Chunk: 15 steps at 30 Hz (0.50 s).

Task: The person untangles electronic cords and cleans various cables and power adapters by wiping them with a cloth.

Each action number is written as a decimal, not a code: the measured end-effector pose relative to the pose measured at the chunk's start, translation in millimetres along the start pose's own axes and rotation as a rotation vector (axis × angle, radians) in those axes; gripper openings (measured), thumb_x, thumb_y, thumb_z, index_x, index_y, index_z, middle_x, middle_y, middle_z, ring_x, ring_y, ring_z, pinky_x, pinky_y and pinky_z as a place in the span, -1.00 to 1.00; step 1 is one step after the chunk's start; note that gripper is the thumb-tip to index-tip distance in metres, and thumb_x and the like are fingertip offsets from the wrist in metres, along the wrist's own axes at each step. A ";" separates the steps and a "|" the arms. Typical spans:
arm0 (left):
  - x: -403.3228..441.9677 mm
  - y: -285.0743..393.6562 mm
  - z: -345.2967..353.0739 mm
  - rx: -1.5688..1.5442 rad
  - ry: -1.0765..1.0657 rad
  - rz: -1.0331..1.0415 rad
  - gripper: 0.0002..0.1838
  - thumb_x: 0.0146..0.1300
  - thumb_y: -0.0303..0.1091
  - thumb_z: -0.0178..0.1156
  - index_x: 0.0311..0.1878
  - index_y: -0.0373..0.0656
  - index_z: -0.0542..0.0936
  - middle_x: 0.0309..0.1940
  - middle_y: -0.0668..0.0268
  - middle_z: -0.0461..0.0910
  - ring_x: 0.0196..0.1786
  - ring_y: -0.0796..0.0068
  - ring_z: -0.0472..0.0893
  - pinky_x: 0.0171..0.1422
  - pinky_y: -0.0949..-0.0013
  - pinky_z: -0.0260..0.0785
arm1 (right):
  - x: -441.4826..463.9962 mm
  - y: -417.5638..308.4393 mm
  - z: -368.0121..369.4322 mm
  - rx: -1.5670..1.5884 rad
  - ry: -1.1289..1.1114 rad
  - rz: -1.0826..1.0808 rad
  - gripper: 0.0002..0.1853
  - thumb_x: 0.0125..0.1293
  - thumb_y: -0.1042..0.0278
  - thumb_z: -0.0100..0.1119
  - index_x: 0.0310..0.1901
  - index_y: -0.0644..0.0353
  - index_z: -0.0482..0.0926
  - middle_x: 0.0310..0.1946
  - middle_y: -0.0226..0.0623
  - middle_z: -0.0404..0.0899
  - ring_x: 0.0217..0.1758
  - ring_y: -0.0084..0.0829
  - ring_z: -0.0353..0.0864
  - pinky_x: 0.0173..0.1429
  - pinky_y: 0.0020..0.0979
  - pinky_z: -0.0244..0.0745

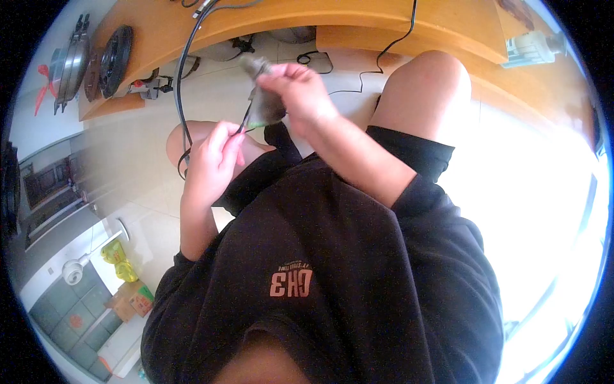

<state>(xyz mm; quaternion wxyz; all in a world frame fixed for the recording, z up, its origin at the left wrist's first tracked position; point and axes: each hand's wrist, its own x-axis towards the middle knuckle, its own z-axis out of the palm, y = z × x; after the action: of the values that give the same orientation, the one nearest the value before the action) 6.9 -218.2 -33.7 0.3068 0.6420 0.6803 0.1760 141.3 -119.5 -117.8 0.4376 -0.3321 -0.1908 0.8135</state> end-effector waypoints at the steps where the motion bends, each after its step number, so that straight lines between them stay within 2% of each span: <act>1: -3.6 -1.0 -5.1 -0.018 -0.010 0.007 -0.92 0.28 -0.44 0.02 -0.25 -0.24 0.45 -0.69 0.30 0.47 -0.61 0.54 0.48 -0.47 0.47 0.29 | 6.4 -8.7 -7.0 0.034 -0.003 -0.013 -0.93 0.09 0.54 0.21 -0.36 0.22 0.54 -0.43 -0.34 0.59 -0.42 -0.53 0.53 -0.25 -0.50 0.44; 2: -8.7 -1.0 -9.4 -0.033 -0.018 -0.015 -0.93 0.27 -0.46 0.02 -0.28 -0.24 0.46 -0.70 0.34 0.48 -0.61 0.61 0.46 -0.48 0.52 0.26 | 17.1 -11.7 -14.4 0.053 0.035 -0.059 -0.93 0.10 0.54 0.20 -0.36 0.22 0.53 -0.43 -0.35 0.58 -0.42 -0.53 0.53 -0.26 -0.49 0.45; 3: -11.8 -3.7 -12.6 -0.033 -0.067 -0.053 -0.92 0.27 -0.46 0.02 -0.24 -0.24 0.46 -0.66 0.32 0.50 -0.58 0.58 0.49 -0.45 0.50 0.29 | 23.1 -15.3 -16.9 0.071 0.073 -0.104 -0.94 0.11 0.54 0.19 -0.36 0.22 0.53 -0.43 -0.36 0.58 -0.42 -0.52 0.53 -0.27 -0.47 0.46; 5: -16.3 -10.2 -14.8 -0.033 -0.165 -0.128 -0.88 0.25 -0.46 0.04 -0.17 -0.25 0.47 -0.59 0.28 0.54 -0.51 0.53 0.54 -0.39 0.48 0.34 | 23.6 -15.2 -20.4 0.041 0.053 -0.032 -0.93 0.12 0.52 0.19 -0.34 0.23 0.52 -0.44 -0.37 0.57 -0.43 -0.51 0.53 -0.28 -0.46 0.48; 8: -18.5 -20.2 -5.8 0.126 -0.024 0.045 -0.74 0.23 -0.45 0.07 -0.02 -0.25 0.43 -0.43 0.21 0.59 -0.36 0.44 0.60 -0.24 0.43 0.40 | 9.2 -18.2 -8.5 -0.021 -0.004 -0.002 -0.93 0.14 0.52 0.19 -0.33 0.25 0.52 -0.43 -0.36 0.57 -0.42 -0.53 0.53 -0.29 -0.49 0.48; 11: -12.9 -13.8 7.1 0.056 0.122 0.115 -0.64 0.22 -0.42 0.09 0.09 -0.25 0.38 -0.32 0.16 0.59 -0.23 0.37 0.61 -0.13 0.37 0.41 | -11.2 -12.3 10.2 -0.106 -0.057 -0.049 -0.93 0.13 0.52 0.21 -0.33 0.25 0.54 -0.41 -0.36 0.57 -0.40 -0.57 0.53 -0.29 -0.52 0.47; 13: -6.8 -4.9 8.1 -0.071 0.073 0.007 -0.67 0.23 -0.44 0.07 0.06 -0.27 0.38 -0.38 0.16 0.60 -0.32 0.33 0.61 -0.21 0.36 0.42 | -24.9 -5.0 16.8 -0.169 -0.082 0.009 -0.91 0.14 0.52 0.22 -0.30 0.28 0.55 -0.39 -0.38 0.58 -0.36 -0.63 0.51 -0.27 -0.58 0.44; 15: -2.4 1.1 5.8 -0.196 0.017 -0.105 -0.70 0.24 -0.45 0.05 0.03 -0.28 0.37 -0.44 0.15 0.60 -0.41 0.29 0.62 -0.28 0.35 0.43 | -30.4 5.3 20.1 -0.252 -0.109 -0.036 -0.85 0.18 0.49 0.18 -0.22 0.30 0.53 -0.38 -0.32 0.59 -0.34 -0.55 0.54 -0.19 -0.51 0.46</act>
<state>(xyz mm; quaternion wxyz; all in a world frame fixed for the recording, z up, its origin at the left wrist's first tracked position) 11.4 -221.4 -36.8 0.3711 0.5711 0.6949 0.2308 136.0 -148.3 -95.4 0.3963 -0.3362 -0.3207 0.7919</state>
